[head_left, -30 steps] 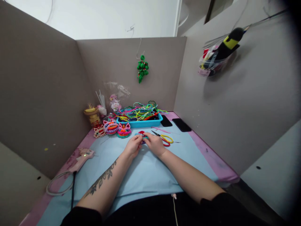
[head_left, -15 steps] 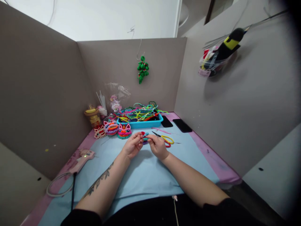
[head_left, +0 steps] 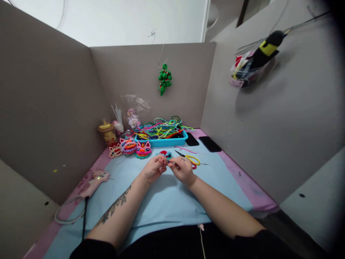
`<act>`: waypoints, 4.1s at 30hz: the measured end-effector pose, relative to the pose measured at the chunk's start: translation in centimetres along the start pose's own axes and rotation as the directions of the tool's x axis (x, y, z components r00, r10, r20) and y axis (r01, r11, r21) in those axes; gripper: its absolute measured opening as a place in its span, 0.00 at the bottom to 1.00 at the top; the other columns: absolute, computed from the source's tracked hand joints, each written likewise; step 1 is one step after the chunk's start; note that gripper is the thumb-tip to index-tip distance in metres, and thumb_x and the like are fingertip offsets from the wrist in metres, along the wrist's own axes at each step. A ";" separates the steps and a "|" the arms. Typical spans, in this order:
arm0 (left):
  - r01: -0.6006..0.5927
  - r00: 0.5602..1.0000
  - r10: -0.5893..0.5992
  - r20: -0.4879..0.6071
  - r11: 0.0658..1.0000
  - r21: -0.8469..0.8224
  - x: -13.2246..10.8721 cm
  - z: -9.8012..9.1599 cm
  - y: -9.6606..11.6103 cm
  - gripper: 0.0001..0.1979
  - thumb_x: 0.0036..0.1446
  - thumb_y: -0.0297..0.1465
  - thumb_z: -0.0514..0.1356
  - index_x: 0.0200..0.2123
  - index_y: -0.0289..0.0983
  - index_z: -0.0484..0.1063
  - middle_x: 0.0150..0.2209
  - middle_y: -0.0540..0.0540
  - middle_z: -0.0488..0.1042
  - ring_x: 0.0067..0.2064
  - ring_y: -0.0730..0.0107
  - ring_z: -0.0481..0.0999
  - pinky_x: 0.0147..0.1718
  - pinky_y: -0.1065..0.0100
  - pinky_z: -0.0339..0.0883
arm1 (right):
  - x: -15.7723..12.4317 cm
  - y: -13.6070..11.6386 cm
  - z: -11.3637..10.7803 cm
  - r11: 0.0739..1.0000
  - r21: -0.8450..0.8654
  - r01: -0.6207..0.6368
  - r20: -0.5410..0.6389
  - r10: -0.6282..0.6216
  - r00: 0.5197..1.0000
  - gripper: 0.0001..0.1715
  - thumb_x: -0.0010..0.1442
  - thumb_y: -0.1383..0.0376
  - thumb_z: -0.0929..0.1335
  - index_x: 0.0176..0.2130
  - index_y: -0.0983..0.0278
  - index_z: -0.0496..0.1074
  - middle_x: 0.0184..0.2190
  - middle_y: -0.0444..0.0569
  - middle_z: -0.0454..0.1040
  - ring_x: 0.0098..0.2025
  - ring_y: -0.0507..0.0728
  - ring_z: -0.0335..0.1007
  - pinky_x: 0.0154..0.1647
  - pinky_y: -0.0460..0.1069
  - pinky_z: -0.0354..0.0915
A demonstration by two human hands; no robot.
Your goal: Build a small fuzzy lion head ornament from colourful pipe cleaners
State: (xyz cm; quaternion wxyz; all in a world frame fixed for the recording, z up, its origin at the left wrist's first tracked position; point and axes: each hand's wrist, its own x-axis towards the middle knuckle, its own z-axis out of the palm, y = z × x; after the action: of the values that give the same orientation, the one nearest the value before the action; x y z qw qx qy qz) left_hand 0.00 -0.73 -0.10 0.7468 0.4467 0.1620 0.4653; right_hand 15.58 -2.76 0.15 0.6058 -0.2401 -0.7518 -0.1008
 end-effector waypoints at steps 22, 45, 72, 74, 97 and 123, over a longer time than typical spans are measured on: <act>0.059 0.996 -0.065 0.057 0.992 0.111 -0.1 -0.5 -0.3 0.23 0.36 0.44 0.69 0.25 0.33 0.65 0.24 0.52 0.63 0.23 0.82 0.57 0.22 0.75 0.47 | -0.6 -0.7 0.4 0.999 0.033 -0.006 0.032 0.005 0.999 0.09 0.57 0.68 0.66 0.41 0.62 0.68 0.25 0.45 0.75 0.28 0.52 0.71 0.31 0.46 0.67; -0.134 0.990 0.143 0.010 0.892 0.431 0.2 -0.6 1.3 0.15 0.37 0.36 0.70 0.20 0.32 0.70 0.24 0.50 0.68 0.28 0.75 0.65 0.28 0.72 0.58 | -0.4 -0.6 0.5 0.999 0.032 -0.001 0.101 -0.002 0.995 0.06 0.59 0.71 0.63 0.37 0.62 0.68 0.29 0.47 0.76 0.30 0.52 0.72 0.32 0.47 0.67; -0.100 0.994 0.092 0.052 0.977 0.189 -0.4 1.0 0.5 0.19 0.37 0.39 0.70 0.22 0.33 0.66 0.25 0.52 0.64 0.23 0.82 0.59 0.21 0.76 0.50 | -0.5 -0.9 0.3 0.999 0.036 -0.011 0.062 0.009 0.998 0.07 0.58 0.69 0.64 0.39 0.61 0.67 0.28 0.46 0.75 0.30 0.52 0.71 0.31 0.47 0.67; -0.080 0.996 0.072 0.055 0.980 0.182 -0.4 1.1 0.4 0.20 0.37 0.39 0.70 0.23 0.33 0.65 0.25 0.52 0.63 0.22 0.82 0.58 0.20 0.76 0.48 | -0.5 -0.9 0.4 0.999 0.035 -0.017 0.060 0.014 0.998 0.06 0.59 0.69 0.64 0.39 0.61 0.67 0.27 0.46 0.75 0.29 0.52 0.71 0.31 0.47 0.67; -0.021 0.995 0.001 0.102 0.981 0.193 -0.4 0.9 0.2 0.23 0.42 0.47 0.65 0.26 0.34 0.62 0.25 0.53 0.59 0.21 0.83 0.53 0.19 0.75 0.43 | -0.7 -1.0 0.4 0.999 0.032 -0.034 0.058 0.032 0.998 0.06 0.58 0.68 0.64 0.38 0.61 0.67 0.27 0.46 0.75 0.28 0.53 0.71 0.30 0.48 0.67; -0.134 0.989 0.147 0.006 0.883 0.449 0.0 0.2 0.2 0.16 0.52 0.43 0.60 0.27 0.35 0.64 0.21 0.55 0.55 0.22 0.81 0.49 0.21 0.73 0.43 | -0.6 0.0 0.3 0.990 -0.135 0.046 0.109 -0.031 0.994 0.07 0.60 0.69 0.62 0.37 0.62 0.69 0.22 0.45 0.71 0.24 0.52 0.66 0.27 0.46 0.61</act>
State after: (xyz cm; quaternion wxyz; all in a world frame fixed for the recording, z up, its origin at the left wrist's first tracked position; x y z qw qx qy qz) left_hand 0.01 -0.85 0.22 0.5858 0.6106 0.2427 0.4745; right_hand 15.41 -2.81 -0.48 0.5447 -0.2716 -0.7789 -0.1511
